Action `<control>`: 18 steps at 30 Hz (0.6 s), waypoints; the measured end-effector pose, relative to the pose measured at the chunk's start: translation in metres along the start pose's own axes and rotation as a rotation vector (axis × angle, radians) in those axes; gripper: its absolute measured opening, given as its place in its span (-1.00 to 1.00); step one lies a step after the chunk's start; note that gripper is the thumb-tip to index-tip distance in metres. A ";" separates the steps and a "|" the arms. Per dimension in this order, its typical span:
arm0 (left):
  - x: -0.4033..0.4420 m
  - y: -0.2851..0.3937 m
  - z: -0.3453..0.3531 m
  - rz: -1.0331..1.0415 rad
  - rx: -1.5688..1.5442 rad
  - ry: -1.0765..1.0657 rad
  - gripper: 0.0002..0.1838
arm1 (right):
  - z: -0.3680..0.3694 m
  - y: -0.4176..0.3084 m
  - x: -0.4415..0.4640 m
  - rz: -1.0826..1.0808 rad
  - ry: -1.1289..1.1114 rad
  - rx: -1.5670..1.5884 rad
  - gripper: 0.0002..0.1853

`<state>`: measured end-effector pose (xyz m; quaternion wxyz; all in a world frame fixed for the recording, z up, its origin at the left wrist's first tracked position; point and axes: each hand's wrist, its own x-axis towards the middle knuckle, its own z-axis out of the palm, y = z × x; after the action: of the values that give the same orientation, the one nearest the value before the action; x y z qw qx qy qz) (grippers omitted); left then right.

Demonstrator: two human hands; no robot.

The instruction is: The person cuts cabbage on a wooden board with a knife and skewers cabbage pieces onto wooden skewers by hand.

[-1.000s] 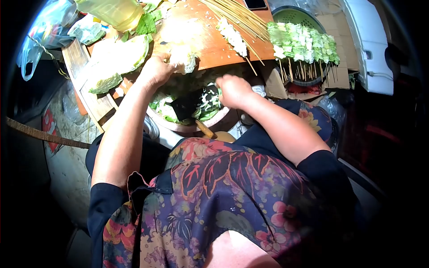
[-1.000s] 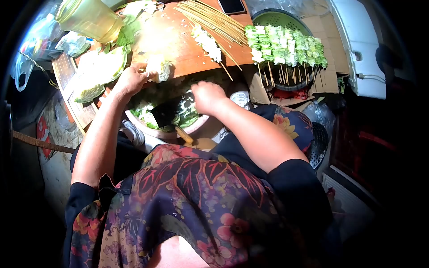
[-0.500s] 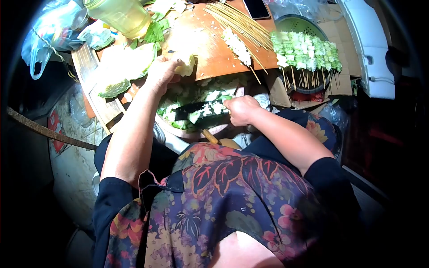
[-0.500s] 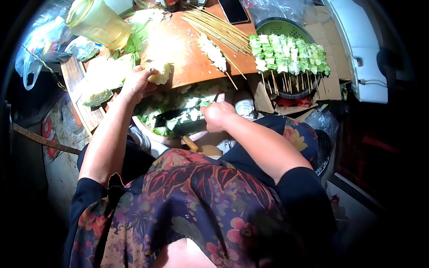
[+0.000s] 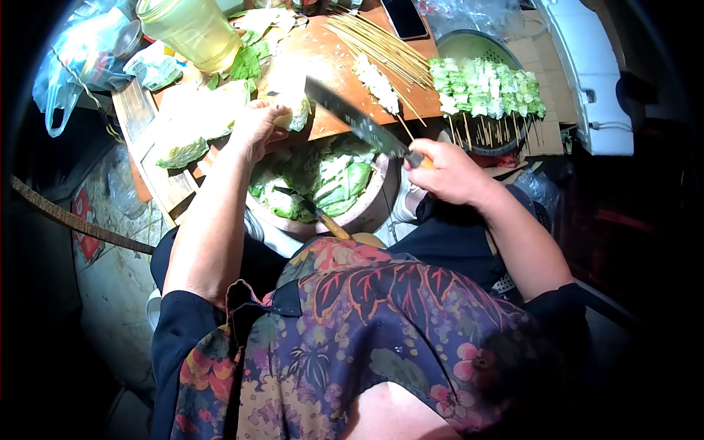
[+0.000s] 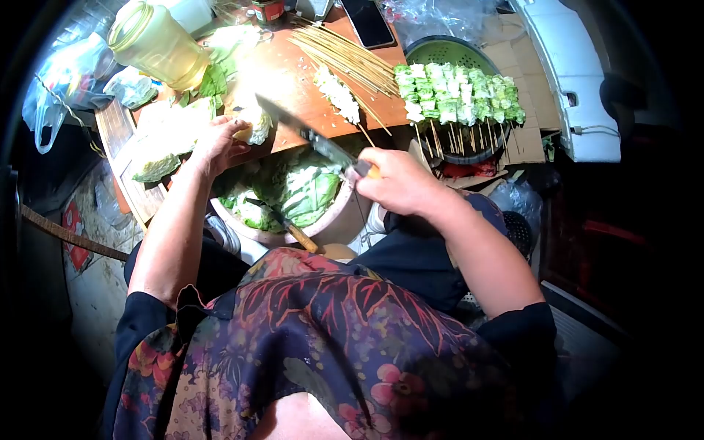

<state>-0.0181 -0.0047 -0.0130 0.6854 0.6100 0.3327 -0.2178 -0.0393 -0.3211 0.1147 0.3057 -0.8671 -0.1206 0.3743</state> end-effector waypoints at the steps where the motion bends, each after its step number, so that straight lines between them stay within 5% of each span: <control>1: 0.000 0.000 0.002 -0.005 0.007 -0.002 -0.74 | 0.008 -0.004 0.004 -0.009 0.073 0.055 -0.80; 5: 0.002 -0.003 0.013 0.058 0.072 0.016 -0.74 | 0.043 -0.004 0.038 -0.128 0.221 0.012 -0.73; 18: 0.001 0.000 0.023 0.041 0.028 0.021 -0.68 | 0.057 -0.022 0.040 -0.071 0.136 -0.087 -0.76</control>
<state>-0.0130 -0.0273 -0.0133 0.6775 0.6285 0.3243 -0.2021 -0.0525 -0.2614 0.0751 0.2884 -0.8981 -0.1466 0.2978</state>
